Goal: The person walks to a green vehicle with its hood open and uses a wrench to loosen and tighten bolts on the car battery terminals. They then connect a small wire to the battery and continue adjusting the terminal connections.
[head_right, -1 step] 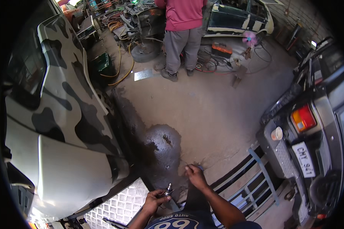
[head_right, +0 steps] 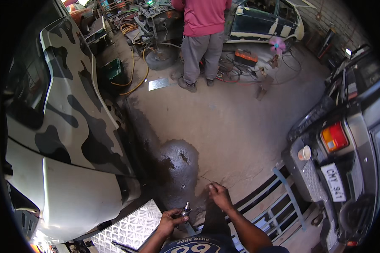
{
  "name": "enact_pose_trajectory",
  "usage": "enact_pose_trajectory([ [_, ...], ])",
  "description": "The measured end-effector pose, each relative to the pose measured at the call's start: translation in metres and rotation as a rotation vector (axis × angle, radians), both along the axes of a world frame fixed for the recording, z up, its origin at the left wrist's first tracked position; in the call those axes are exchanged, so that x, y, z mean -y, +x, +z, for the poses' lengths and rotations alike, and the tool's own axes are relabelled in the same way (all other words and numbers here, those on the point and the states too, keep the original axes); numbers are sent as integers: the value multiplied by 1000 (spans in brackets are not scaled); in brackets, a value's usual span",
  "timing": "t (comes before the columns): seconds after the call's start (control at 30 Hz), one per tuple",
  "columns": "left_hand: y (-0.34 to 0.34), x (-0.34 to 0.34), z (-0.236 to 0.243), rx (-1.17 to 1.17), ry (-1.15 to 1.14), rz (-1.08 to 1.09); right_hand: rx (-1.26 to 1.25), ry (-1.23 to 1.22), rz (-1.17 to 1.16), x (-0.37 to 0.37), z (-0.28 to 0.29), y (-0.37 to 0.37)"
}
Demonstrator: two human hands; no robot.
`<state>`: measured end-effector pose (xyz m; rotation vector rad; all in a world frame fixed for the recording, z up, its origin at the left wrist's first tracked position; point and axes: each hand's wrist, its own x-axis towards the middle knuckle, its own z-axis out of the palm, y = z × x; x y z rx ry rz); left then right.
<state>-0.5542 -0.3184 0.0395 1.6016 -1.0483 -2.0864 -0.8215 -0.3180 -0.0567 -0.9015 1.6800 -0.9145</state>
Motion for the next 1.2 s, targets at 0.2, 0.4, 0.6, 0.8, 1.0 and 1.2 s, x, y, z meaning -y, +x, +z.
enact_pose_trajectory([
  [0.2,-76,92,35,-92,-89,184,-141,31,-60,89,49,-152],
  [0.4,-90,157,47,-168,-33,505,-76,-104,3,220,76,-149],
  [0.6,-94,242,-2,-337,102,656,-122,-120,357,338,77,-122],
  [0.8,-86,381,6,-348,48,741,-331,58,359,424,58,-175],
  [1.0,-73,553,31,-311,-163,659,-628,152,373,454,6,-207],
  [1.2,-82,711,28,-431,-167,673,-688,377,417,514,-48,-209],
])
